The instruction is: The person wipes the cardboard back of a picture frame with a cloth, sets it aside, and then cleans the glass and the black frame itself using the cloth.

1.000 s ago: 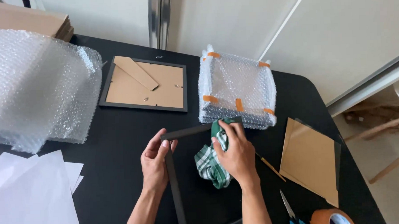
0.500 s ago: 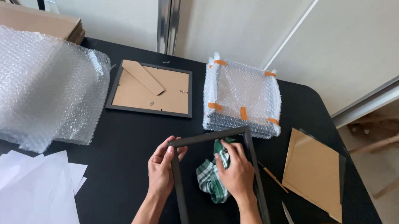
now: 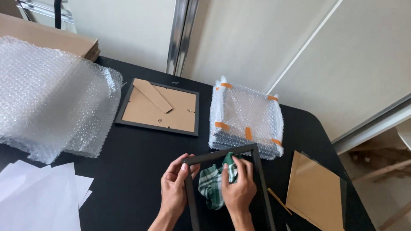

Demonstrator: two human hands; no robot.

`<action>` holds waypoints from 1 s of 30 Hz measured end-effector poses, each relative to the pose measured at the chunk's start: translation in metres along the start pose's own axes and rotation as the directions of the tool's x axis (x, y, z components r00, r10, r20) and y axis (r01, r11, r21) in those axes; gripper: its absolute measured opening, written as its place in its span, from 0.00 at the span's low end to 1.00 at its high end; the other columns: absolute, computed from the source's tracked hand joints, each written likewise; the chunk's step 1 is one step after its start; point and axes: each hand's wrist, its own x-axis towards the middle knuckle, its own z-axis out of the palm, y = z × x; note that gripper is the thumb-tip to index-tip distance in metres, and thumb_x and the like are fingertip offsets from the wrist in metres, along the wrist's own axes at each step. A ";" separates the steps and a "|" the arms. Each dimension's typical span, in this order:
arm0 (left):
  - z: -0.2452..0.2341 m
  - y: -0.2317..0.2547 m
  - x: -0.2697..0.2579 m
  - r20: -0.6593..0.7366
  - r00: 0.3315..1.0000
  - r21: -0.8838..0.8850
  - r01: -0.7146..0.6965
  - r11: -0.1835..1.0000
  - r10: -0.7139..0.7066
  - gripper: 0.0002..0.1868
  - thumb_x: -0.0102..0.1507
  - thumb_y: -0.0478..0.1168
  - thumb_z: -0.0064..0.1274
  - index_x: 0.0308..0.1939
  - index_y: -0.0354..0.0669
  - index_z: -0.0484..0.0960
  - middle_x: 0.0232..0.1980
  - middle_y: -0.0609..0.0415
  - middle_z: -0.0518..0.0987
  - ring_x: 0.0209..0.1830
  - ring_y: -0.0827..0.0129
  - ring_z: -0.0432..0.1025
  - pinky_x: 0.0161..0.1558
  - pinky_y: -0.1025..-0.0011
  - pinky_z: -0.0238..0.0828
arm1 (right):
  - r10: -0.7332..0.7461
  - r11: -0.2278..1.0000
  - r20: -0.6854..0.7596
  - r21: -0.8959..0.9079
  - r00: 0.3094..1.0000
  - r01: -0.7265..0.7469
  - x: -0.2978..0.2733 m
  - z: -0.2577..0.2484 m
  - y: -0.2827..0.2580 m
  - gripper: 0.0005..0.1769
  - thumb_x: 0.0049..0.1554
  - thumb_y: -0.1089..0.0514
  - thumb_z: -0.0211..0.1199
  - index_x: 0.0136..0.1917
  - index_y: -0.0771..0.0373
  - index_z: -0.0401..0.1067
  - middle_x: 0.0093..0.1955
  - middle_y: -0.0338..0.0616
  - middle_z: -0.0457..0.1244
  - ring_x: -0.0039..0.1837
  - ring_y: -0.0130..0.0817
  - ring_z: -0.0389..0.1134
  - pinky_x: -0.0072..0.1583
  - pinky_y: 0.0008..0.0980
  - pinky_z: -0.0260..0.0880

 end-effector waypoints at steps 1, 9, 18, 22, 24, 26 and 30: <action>-0.001 -0.001 0.000 0.008 1.000 -0.017 -0.021 1.000 0.021 0.23 0.57 0.32 0.48 0.56 0.24 0.71 0.54 0.30 0.76 0.47 0.44 0.75 0.57 0.54 0.70 | -0.025 0.999 0.031 0.030 0.999 0.024 -0.002 0.000 -0.001 0.15 0.54 0.51 0.58 0.52 0.59 0.72 0.49 0.39 0.62 0.44 0.33 0.69 0.37 0.28 0.70; -0.001 0.006 -0.001 0.002 0.999 -0.021 -0.033 0.999 0.033 0.22 0.58 0.31 0.47 0.55 0.23 0.71 0.52 0.28 0.76 0.48 0.43 0.75 0.59 0.53 0.70 | 0.120 0.987 0.333 -0.142 0.935 -0.076 0.011 -0.018 0.015 0.20 0.54 0.45 0.56 0.59 0.45 0.72 0.52 0.29 0.60 0.36 0.33 0.67 0.32 0.36 0.65; -0.008 -0.004 0.005 0.041 0.999 -0.048 -0.029 0.998 0.031 0.22 0.58 0.31 0.48 0.55 0.23 0.72 0.52 0.28 0.77 0.45 0.45 0.75 0.56 0.54 0.71 | -0.058 0.992 0.426 -0.078 0.903 0.101 0.000 -0.018 0.012 0.22 0.53 0.47 0.58 0.61 0.42 0.68 0.54 0.30 0.60 0.36 0.30 0.69 0.32 0.30 0.72; -0.006 -0.003 0.001 0.089 0.995 -0.048 -0.042 0.998 0.046 0.20 0.58 0.31 0.49 0.53 0.23 0.72 0.50 0.29 0.77 0.46 0.45 0.76 0.57 0.53 0.71 | 0.132 0.970 0.284 -0.232 0.950 -0.065 0.010 -0.028 0.029 0.22 0.54 0.45 0.55 0.62 0.43 0.68 0.53 0.32 0.60 0.36 0.32 0.67 0.30 0.30 0.67; -0.004 -0.003 0.000 0.116 0.992 -0.036 -0.037 0.999 0.041 0.21 0.58 0.31 0.49 0.54 0.24 0.73 0.51 0.30 0.78 0.47 0.45 0.76 0.58 0.54 0.71 | 0.148 0.965 0.278 -0.249 0.949 -0.078 0.010 -0.028 0.025 0.22 0.54 0.45 0.55 0.62 0.45 0.69 0.52 0.33 0.59 0.37 0.34 0.68 0.32 0.33 0.68; -0.004 -0.004 -0.001 0.096 0.994 -0.049 -0.045 0.998 0.050 0.21 0.57 0.31 0.49 0.54 0.23 0.72 0.51 0.29 0.77 0.48 0.43 0.75 0.58 0.54 0.70 | 0.027 0.980 0.341 -0.193 0.940 0.042 0.002 -0.019 0.022 0.22 0.54 0.45 0.56 0.62 0.47 0.67 0.49 0.35 0.61 0.28 0.26 0.63 0.25 0.21 0.64; -0.005 -0.007 -0.001 0.067 0.997 -0.014 -0.047 0.999 0.048 0.21 0.57 0.31 0.49 0.53 0.23 0.73 0.50 0.30 0.78 0.47 0.45 0.75 0.57 0.55 0.71 | -0.036 0.989 0.489 -0.105 0.871 0.100 -0.005 -0.027 -0.015 0.24 0.53 0.49 0.58 0.63 0.44 0.65 0.54 0.36 0.58 0.39 0.39 0.70 0.35 0.39 0.73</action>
